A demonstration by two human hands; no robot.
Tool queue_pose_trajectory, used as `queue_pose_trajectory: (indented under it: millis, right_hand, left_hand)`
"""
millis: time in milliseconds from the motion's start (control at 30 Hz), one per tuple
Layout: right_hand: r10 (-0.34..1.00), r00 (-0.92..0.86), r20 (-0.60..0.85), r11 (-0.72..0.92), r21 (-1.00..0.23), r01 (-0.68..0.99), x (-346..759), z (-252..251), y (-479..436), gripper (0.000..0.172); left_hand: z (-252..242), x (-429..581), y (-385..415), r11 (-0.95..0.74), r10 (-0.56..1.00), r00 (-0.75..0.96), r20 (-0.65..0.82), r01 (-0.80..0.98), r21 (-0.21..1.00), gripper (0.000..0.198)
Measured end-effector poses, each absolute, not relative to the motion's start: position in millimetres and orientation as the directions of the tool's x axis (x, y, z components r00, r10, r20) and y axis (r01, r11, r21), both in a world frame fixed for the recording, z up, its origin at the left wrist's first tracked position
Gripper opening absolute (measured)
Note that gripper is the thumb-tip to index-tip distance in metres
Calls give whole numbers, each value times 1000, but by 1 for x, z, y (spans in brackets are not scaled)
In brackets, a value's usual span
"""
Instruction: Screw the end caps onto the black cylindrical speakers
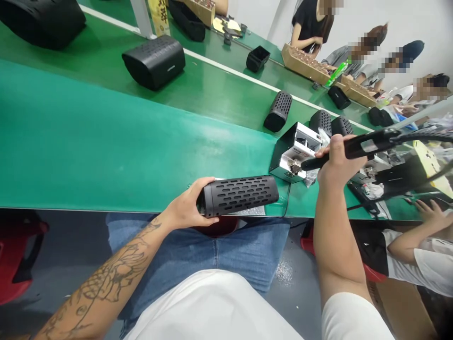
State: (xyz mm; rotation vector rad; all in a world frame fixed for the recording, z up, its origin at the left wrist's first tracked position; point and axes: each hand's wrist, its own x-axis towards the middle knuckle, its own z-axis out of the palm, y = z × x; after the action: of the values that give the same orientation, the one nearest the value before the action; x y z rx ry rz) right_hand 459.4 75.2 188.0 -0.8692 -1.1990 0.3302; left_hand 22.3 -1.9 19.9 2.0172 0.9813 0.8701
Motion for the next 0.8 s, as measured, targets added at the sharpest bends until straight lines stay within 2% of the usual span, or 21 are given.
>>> queue_pose_trajectory:
  millis: [133,233,400,500,567,667,733,800]
  right_hand:
    - [652,447,612,564,-786,252,479,163,84,49]
    - [685,431,588,540,-806,240,477,162,76,42]
    - [665,469,581,552,-805,216,442,187,50,42]
    - [640,460,615,633,-762,137,396,207,20,45]
    - [697,326,638,669,-743,25,360,218,-4,46]
    - [800,24,600,593,-783,-188,312,225,-33,36]
    - [809,-131,573,531,-808,-254,289,224,-40,30]
    - [807,-205,553,501,-826,-257,275,219,-38,30]
  left_hand:
    - [20,22,-3,-445,840,485,245,357,821,121]
    - [22,22,-3,-416,853,476,214,372,830,125]
    - [26,24,-3,-391,865,462,195,377,840,128]
    - [27,26,-4,-396,860,468,204,358,846,127]
    - [26,26,-4,-389,861,468,199,355,850,127]
    - [26,28,-5,-375,864,468,187,351,858,127]
    - [27,30,-6,-370,863,470,187,334,867,126]
    - [28,32,-6,-371,859,473,195,313,874,127]
